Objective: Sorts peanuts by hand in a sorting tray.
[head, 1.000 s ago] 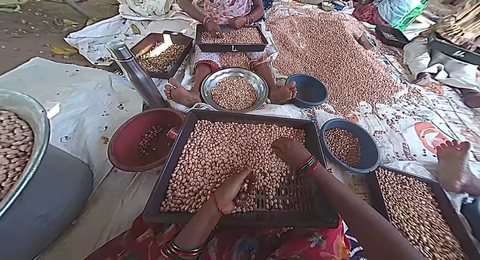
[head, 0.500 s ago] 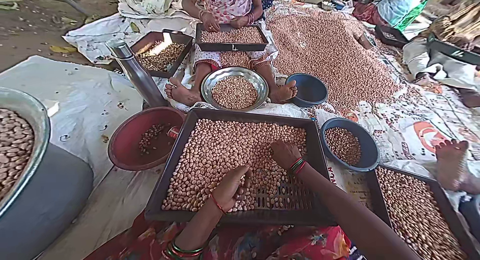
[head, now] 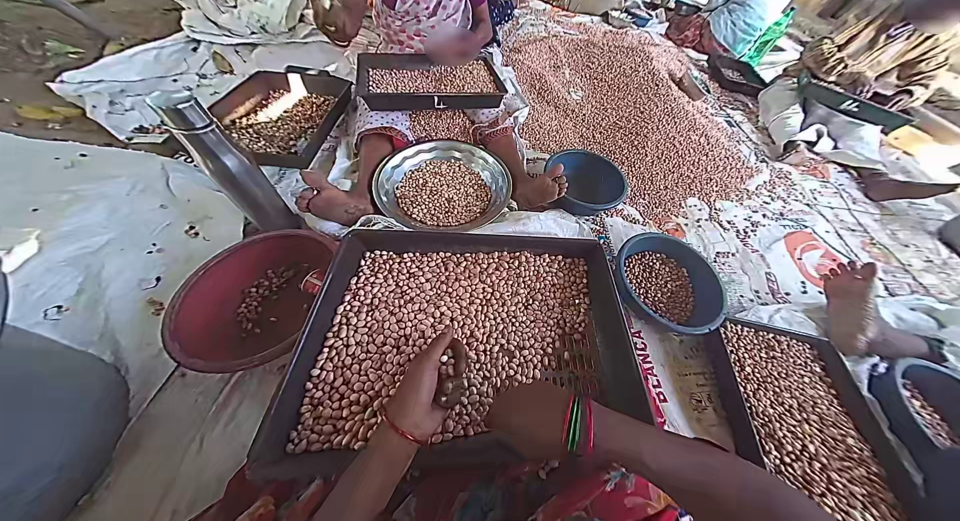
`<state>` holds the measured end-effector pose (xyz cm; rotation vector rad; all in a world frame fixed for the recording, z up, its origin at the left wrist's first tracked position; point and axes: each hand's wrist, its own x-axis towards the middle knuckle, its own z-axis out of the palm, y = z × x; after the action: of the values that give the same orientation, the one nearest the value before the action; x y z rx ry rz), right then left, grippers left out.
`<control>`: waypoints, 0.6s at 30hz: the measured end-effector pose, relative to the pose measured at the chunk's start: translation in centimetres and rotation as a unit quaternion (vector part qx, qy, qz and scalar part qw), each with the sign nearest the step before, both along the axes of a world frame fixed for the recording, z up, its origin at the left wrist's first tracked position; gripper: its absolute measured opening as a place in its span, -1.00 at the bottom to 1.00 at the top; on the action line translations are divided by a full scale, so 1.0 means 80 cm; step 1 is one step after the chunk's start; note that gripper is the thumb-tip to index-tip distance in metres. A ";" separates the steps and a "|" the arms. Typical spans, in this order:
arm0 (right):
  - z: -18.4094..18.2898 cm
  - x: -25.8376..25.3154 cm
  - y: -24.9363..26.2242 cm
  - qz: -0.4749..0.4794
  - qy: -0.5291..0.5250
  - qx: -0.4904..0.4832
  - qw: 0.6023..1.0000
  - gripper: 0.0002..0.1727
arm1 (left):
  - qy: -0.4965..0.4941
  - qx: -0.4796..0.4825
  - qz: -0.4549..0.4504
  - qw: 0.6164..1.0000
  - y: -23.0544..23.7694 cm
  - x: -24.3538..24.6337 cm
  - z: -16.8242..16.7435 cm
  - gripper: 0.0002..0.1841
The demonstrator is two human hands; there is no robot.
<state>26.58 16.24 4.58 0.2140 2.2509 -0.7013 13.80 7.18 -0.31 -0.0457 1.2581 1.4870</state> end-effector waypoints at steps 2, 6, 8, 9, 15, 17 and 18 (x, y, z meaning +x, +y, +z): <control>-0.024 0.013 0.031 -0.059 -0.012 0.058 0.996 -0.62 | 0.002 0.007 0.017 1.000 0.000 0.000 0.000 -0.56; -0.012 0.023 0.093 -0.224 0.075 0.125 0.964 -0.48 | 0.035 0.028 0.082 0.996 0.003 0.002 -0.001 -0.60; -0.002 0.016 0.057 -0.184 0.075 0.060 0.978 -0.48 | 0.052 0.045 0.108 0.992 0.004 0.002 -0.002 -0.57; -0.004 0.011 0.029 -0.145 0.082 0.005 0.986 -0.50 | 0.060 0.053 0.120 0.989 0.004 0.002 -0.002 -0.57; -0.044 -0.043 -0.017 -0.083 0.101 -0.070 0.989 -0.53 | 0.100 0.070 0.179 0.976 -0.001 -0.002 -0.006 -0.58; -0.041 -0.046 0.027 -0.167 0.110 -0.012 0.980 -0.46 | 0.102 0.065 0.179 0.976 -0.002 -0.003 -0.005 -0.65; -0.031 -0.038 0.050 -0.217 0.116 0.011 0.969 -0.44 | 0.098 0.067 0.176 0.977 -0.003 -0.002 -0.004 -0.68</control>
<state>23.52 20.27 2.07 0.6830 2.4606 -0.9699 13.60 6.97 -0.63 -0.0349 1.3536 1.9184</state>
